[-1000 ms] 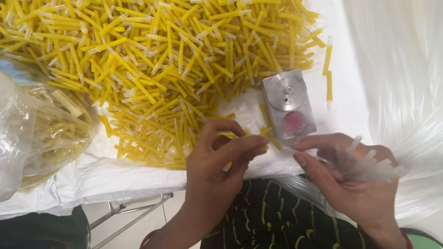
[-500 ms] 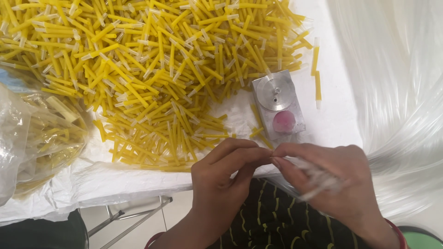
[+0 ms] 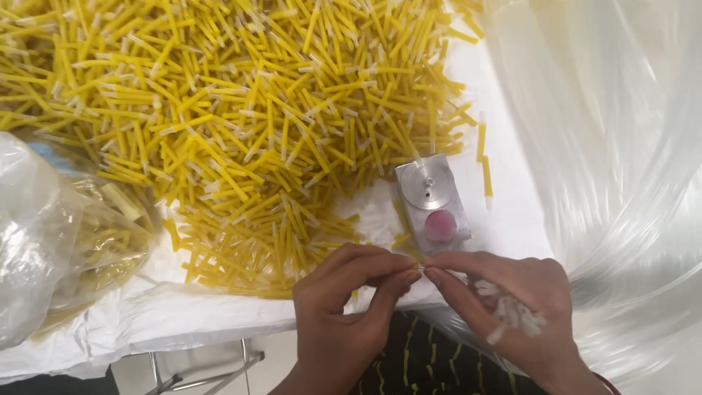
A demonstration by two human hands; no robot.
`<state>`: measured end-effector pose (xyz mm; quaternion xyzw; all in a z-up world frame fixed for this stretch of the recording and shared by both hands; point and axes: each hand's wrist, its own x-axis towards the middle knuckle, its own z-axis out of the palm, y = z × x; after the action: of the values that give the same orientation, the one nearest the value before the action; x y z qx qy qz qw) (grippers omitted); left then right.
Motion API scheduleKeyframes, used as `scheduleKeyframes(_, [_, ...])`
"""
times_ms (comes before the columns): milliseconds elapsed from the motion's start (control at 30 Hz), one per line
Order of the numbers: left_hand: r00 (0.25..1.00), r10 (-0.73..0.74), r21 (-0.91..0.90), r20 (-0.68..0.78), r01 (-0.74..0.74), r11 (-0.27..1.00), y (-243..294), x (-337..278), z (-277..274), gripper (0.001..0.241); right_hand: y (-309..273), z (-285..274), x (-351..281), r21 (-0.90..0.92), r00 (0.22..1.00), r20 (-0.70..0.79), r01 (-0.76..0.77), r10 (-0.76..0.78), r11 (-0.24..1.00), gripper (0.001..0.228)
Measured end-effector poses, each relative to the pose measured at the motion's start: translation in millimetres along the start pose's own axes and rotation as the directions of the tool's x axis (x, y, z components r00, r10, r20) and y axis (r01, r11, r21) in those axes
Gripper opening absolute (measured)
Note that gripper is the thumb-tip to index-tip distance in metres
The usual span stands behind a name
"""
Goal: The person repeatedly picks yellow plastic pipettes and clear plastic sleeves from a table, inserts each pipette into a sleeve, and places the assembled units back on the table. The person also gathers and repositions a bundle of clear sleeves during the process.
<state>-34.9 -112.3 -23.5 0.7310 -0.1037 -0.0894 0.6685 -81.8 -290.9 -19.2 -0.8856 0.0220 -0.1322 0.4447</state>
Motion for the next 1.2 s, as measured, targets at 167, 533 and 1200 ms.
scheduleKeyframes(167, [0.991,0.135,0.121,0.013,-0.136,0.983,-7.1,-0.5,-4.9,0.018,8.9,-2.4,-1.6,0.000,0.995,0.088,0.056,-0.056,0.998,0.020])
scheduleKeyframes(533, [0.989,0.141,0.116,0.043,-0.145,0.983,-13.2,-0.3,-4.4,0.019,22.2,3.3,-12.7,0.165,0.996,0.092,-0.017,0.001,0.986,0.033])
scheduleKeyframes(1200, [0.990,0.010,0.113,0.143,-0.027,0.993,-19.6,-7.5,-16.8,0.025,28.9,6.7,-21.0,0.331,0.841,0.430,-0.486,0.329,0.809,0.022])
